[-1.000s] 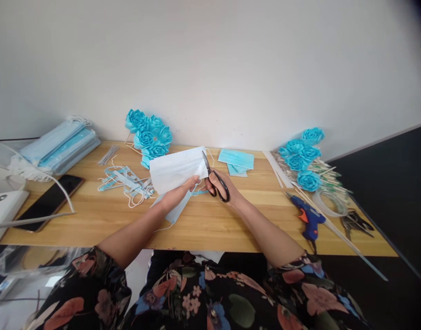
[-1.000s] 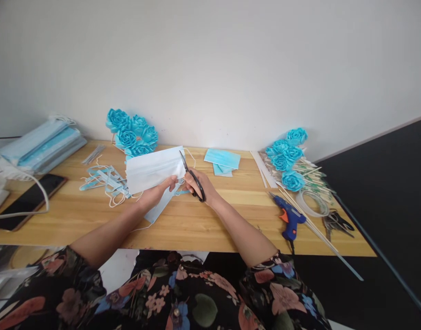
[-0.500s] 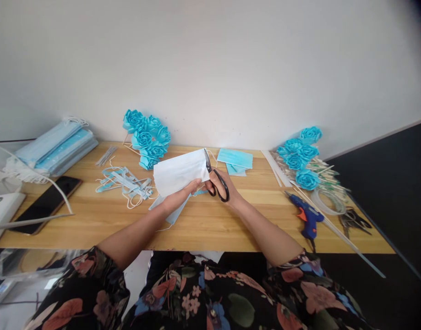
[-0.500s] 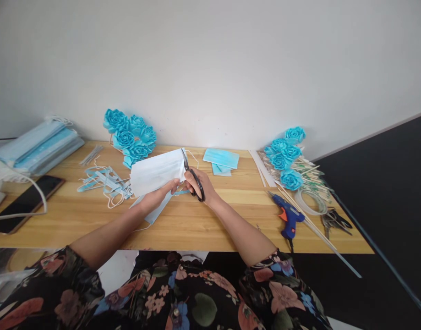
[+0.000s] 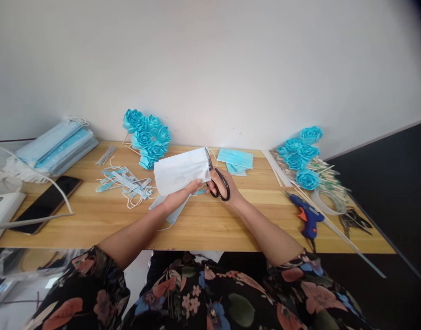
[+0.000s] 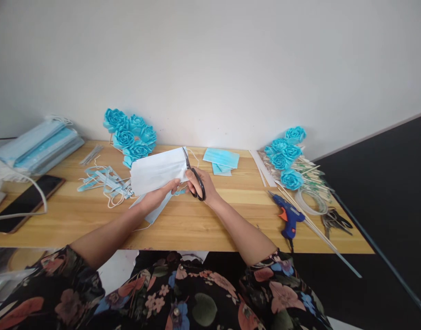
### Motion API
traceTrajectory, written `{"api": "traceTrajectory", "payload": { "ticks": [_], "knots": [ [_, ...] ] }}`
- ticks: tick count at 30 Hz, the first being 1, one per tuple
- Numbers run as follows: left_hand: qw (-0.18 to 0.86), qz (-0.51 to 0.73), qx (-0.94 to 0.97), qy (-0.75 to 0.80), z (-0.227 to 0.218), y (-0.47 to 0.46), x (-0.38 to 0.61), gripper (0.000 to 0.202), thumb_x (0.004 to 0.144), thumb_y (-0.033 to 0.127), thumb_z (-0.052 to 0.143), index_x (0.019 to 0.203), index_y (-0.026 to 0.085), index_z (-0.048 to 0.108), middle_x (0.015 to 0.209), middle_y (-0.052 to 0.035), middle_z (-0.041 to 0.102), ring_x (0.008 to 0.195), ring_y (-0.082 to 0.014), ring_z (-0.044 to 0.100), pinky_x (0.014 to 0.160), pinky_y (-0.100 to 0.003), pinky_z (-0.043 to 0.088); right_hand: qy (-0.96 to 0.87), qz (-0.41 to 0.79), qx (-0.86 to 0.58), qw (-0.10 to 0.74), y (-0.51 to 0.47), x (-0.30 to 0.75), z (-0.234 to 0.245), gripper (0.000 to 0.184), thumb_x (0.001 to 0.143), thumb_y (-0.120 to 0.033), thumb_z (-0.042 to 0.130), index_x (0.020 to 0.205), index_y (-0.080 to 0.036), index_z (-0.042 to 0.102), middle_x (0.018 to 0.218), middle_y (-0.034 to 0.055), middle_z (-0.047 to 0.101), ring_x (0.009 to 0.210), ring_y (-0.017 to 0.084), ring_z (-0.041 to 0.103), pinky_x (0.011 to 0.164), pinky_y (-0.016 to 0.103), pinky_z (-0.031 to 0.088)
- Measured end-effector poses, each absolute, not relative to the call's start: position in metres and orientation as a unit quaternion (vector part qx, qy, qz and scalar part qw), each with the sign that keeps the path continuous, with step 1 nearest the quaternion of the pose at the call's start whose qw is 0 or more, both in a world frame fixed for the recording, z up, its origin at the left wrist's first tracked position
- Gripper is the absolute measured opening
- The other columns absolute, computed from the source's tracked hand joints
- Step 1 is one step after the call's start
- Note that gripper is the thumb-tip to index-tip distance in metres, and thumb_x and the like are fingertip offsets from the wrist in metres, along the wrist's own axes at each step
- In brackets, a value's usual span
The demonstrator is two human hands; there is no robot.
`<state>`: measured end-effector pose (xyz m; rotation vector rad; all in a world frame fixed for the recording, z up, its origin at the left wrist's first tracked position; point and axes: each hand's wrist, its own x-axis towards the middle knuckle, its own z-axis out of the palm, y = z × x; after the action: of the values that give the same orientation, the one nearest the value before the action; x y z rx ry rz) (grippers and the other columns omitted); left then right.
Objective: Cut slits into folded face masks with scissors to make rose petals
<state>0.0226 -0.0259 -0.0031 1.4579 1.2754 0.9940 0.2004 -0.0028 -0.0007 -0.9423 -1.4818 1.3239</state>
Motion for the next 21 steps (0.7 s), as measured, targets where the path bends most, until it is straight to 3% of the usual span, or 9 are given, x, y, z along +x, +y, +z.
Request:
{"api": "traceTrajectory", "payload": {
  "ticks": [10, 21],
  "knots": [
    [0.481, 0.398, 0.58, 0.524, 0.005, -0.028, 0.024, 0.046, 0.084, 0.058, 0.057, 0.055, 0.024, 0.047, 0.066, -0.0028, 0.056, 0.071, -0.0194, 0.052, 0.071, -0.033, 0.049, -0.581, 0.547, -0.395, 0.454, -0.003, 0.199, 0.0, 0.061, 0.081, -0.081, 0.064, 0.068, -0.023, 0.049, 0.046, -0.0079, 0.045, 0.037, 0.009, 0.045, 0.048, 0.026, 0.052],
    [0.48, 0.426, 0.602, 0.475, -0.016, -0.021, 0.018, 0.05, 0.087, 0.064, 0.058, 0.057, 0.024, 0.051, 0.07, -0.0034, 0.058, 0.077, -0.0225, 0.056, 0.088, -0.038, 0.048, -0.576, 0.55, -0.398, 0.455, -0.002, 0.198, -0.003, 0.061, 0.08, -0.082, 0.064, 0.07, -0.023, 0.05, 0.045, -0.0095, 0.043, 0.035, 0.008, 0.041, 0.043, 0.024, 0.051]
  ]
}}
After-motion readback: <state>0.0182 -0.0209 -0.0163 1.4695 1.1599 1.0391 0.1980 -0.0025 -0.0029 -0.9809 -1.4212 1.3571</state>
